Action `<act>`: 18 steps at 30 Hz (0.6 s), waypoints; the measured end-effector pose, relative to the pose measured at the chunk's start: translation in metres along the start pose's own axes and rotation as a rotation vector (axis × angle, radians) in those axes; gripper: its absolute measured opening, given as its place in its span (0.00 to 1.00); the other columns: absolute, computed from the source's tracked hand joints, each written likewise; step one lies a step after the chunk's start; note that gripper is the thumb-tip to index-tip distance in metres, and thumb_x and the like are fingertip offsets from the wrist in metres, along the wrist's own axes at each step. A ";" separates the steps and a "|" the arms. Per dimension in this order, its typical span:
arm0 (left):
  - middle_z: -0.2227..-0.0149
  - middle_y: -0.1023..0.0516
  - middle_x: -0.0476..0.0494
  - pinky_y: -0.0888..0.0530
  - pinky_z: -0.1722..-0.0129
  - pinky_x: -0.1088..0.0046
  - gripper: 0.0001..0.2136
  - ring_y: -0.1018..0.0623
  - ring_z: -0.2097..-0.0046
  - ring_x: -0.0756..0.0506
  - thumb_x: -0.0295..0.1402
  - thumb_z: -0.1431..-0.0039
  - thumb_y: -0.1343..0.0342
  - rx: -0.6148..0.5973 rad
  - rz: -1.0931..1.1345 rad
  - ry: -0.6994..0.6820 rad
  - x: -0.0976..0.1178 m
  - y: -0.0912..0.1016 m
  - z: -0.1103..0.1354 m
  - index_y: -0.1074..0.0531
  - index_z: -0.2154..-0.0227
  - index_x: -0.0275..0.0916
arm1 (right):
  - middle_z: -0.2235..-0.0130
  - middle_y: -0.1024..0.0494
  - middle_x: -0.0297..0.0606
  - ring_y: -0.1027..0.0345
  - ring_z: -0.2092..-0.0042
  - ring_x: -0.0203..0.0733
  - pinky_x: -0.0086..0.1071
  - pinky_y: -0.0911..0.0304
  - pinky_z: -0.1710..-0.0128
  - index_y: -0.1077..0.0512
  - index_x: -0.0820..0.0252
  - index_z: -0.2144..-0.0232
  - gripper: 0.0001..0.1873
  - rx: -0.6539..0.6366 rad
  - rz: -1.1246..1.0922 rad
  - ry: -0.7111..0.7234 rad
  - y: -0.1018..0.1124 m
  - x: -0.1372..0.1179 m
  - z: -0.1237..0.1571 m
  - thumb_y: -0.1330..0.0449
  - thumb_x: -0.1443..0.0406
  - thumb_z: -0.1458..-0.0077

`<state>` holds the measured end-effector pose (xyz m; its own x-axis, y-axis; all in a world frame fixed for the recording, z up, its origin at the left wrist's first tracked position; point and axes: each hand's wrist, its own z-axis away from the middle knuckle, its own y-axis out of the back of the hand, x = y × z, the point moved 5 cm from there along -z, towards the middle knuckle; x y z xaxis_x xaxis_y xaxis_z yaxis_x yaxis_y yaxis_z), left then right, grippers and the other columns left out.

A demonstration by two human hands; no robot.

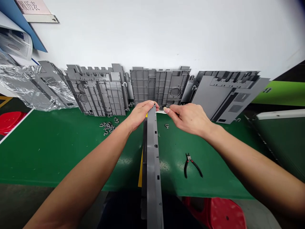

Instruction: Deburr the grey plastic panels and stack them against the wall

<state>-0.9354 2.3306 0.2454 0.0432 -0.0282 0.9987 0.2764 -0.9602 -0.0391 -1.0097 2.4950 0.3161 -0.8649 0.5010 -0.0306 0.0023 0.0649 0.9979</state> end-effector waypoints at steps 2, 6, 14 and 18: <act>0.61 0.22 0.46 0.29 0.61 0.71 0.17 0.27 0.63 0.47 0.47 0.33 0.49 -0.003 -0.016 -0.010 0.001 0.000 0.000 0.22 0.63 0.41 | 0.76 0.27 0.35 0.37 0.73 0.42 0.36 0.61 0.71 0.29 0.54 0.69 0.30 -0.012 0.031 -0.003 -0.002 0.002 -0.004 0.62 0.46 0.28; 0.61 0.22 0.46 0.30 0.61 0.72 0.17 0.28 0.63 0.48 0.47 0.32 0.49 0.008 -0.039 -0.022 0.003 0.001 0.000 0.22 0.63 0.41 | 0.76 0.27 0.36 0.37 0.73 0.42 0.36 0.62 0.71 0.29 0.54 0.69 0.31 -0.007 0.076 0.004 -0.004 0.001 -0.006 0.62 0.46 0.28; 0.60 0.20 0.44 0.28 0.59 0.70 0.17 0.24 0.61 0.46 0.47 0.33 0.48 0.000 -0.018 0.015 0.003 -0.003 -0.002 0.22 0.62 0.40 | 0.77 0.27 0.35 0.36 0.74 0.42 0.36 0.64 0.72 0.30 0.55 0.71 0.30 0.034 0.139 0.051 -0.002 0.001 -0.001 0.61 0.47 0.28; 0.59 0.20 0.44 0.27 0.56 0.69 0.17 0.23 0.58 0.45 0.48 0.32 0.49 -0.001 -0.018 -0.001 0.000 -0.001 -0.002 0.22 0.62 0.40 | 0.77 0.27 0.36 0.36 0.74 0.42 0.36 0.64 0.71 0.30 0.55 0.71 0.31 0.021 0.137 0.076 -0.002 0.000 0.003 0.61 0.48 0.28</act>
<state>-0.9376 2.3313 0.2453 0.0394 -0.0102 0.9992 0.2762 -0.9609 -0.0207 -1.0078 2.4979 0.3139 -0.8912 0.4399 0.1107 0.1325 0.0189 0.9910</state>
